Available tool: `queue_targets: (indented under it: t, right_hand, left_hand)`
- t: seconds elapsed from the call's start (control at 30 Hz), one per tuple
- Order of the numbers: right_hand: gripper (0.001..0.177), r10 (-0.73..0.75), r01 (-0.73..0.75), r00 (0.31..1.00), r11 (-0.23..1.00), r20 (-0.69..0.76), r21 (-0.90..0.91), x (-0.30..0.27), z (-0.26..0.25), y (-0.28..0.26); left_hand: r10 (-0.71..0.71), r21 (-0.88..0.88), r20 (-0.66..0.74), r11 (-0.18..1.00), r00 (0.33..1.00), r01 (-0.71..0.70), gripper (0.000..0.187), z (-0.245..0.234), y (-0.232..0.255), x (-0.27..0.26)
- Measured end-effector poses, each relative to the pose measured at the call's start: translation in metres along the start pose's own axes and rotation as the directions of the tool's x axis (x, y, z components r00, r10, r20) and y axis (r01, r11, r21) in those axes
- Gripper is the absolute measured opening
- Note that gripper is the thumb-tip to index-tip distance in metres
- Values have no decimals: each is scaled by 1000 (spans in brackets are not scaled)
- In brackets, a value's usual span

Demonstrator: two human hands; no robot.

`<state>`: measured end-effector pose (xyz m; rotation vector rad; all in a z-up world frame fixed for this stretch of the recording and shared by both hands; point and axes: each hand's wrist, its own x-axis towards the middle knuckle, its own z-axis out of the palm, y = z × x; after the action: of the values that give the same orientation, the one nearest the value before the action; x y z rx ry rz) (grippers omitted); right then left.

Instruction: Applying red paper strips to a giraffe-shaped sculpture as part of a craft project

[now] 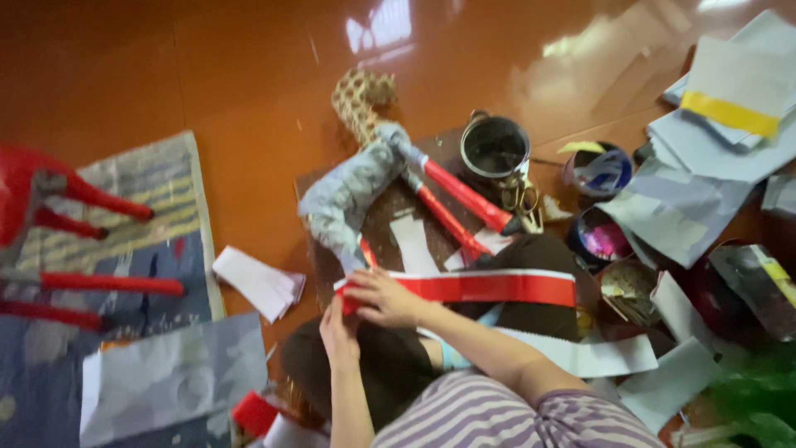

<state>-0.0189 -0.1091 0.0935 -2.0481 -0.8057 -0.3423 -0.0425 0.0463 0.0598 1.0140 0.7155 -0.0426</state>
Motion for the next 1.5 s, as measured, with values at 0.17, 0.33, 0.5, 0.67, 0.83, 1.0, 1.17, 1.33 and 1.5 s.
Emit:
queue_targets:
  t: [0.17, 0.33, 0.5, 0.67, 0.83, 1.0, 1.17, 1.33, 1.5]
  right_hand:
    - [35, 107, -107, 992, 994, -66, 5, -22, -15, 0]
    - [38, 728, -803, 586, 582, 357, 131, -68, -4, 10]
    - [39, 697, -418, 193, -579, 691, 700, -101, 48, 52]
    - [14, 878, -197, 280, -343, 388, 918, -47, 30, 36]
    - [31, 939, -329, 266, -125, 219, 936, -20, 9, 7]
    - [29, 950, -461, 293, 43, 106, 887, -15, 10, 3]
    - [25, 955, -488, 292, 102, 52, 867, -3, -1, -12]
    - [21, 947, -527, 322, 176, 4, 832, -21, 15, 5]
    - [21, 963, -494, 257, 59, 81, 868, -17, 12, 6]
  left_hand:
    - [15, 82, -38, 997, 999, -12, 25, -18, -19, 30]
    - [-43, 92, -88, 994, 995, 51, 19, -16, -22, 31]
    - [-60, 53, -93, 997, 994, 65, 18, -20, -31, 35]
    - [-94, 13, -108, 995, 990, 96, 19, -23, -33, 36]
    - [-143, -45, -159, 989, 977, 138, 17, -27, -43, 44]
    - [-97, 126, -197, 984, 976, 124, 22, -21, -70, 63]
    - [33, 357, -207, 933, 978, 44, 9, -9, -64, 61]
    - [209, 506, -116, 854, 971, -124, 17, -3, -45, 43]
    - [510, 763, 141, 491, 849, -421, 23, 13, -3, 2]
